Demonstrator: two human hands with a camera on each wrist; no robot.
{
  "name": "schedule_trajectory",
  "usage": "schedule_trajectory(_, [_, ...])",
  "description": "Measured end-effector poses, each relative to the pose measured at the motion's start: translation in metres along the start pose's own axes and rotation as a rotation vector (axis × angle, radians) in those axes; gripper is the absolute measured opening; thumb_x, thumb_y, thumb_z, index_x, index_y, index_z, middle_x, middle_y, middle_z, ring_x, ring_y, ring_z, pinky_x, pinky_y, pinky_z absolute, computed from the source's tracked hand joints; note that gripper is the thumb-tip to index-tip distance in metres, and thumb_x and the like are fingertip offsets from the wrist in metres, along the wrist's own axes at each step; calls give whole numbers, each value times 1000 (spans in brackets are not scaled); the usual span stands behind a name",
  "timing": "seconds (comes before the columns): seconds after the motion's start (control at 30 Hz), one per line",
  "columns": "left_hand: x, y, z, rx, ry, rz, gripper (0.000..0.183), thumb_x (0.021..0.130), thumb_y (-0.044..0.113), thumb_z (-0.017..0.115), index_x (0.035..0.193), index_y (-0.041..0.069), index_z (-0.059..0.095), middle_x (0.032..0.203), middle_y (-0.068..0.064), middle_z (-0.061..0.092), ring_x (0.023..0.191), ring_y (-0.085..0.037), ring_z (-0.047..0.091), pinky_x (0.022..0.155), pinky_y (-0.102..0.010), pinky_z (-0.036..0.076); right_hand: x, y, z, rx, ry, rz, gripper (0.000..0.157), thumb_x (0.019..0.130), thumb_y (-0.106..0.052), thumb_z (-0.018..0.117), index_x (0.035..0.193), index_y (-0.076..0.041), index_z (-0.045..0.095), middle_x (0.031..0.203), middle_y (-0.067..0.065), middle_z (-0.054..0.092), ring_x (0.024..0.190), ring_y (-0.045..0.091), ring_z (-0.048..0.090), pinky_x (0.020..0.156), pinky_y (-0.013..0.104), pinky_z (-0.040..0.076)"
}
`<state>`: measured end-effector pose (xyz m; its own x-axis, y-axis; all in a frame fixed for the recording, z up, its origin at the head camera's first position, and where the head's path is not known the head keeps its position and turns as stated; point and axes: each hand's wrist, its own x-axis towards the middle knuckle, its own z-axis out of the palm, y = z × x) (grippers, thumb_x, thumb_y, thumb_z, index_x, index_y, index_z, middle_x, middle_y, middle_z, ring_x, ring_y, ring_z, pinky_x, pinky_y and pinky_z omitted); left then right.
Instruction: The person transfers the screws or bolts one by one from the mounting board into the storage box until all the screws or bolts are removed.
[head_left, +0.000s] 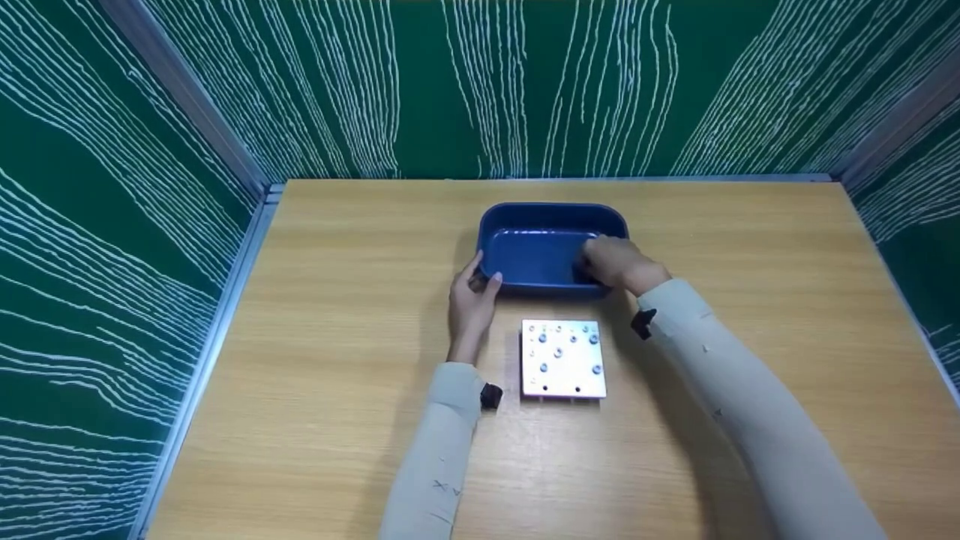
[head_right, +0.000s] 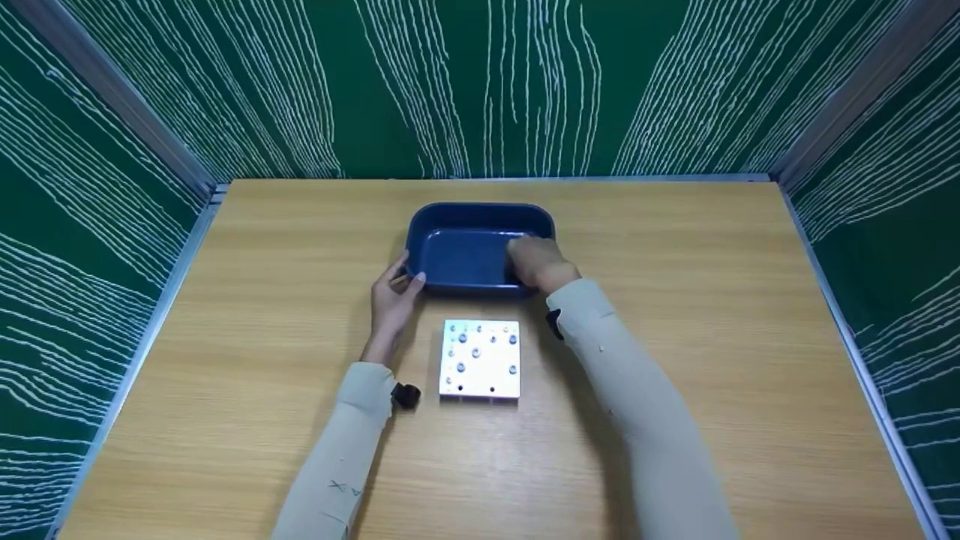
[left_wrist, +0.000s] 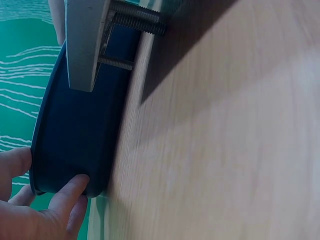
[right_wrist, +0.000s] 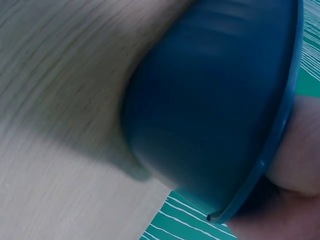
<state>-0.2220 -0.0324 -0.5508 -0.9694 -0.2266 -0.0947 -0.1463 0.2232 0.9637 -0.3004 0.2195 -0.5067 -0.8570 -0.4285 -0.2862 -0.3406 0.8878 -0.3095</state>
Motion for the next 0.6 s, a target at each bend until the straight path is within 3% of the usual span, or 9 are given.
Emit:
schedule_trajectory(0.3, [0, 1, 0, 0, 3, -10, 57, 103, 22, 70, 157, 23, 53, 151, -12, 58, 132, -27, 62, 109, -41, 51, 5, 0, 0, -17, -5, 5, 26, 109, -6, 52, 94, -5, 74, 75, 9, 65, 71, 24, 67, 66, 34, 53])
schedule_trajectory(0.6, [0, 0, 0, -61, 5, 29, 56, 101, 17, 71, 155, 17, 55, 150, -18, 57, 132, -29, 62, 110, -40, 51, 8, 2, 2, -112, 55, -79, 22, 105, -3, 58, 87, -1, 71, 73, 10, 63, 70, 27, 63, 65, 37, 50])
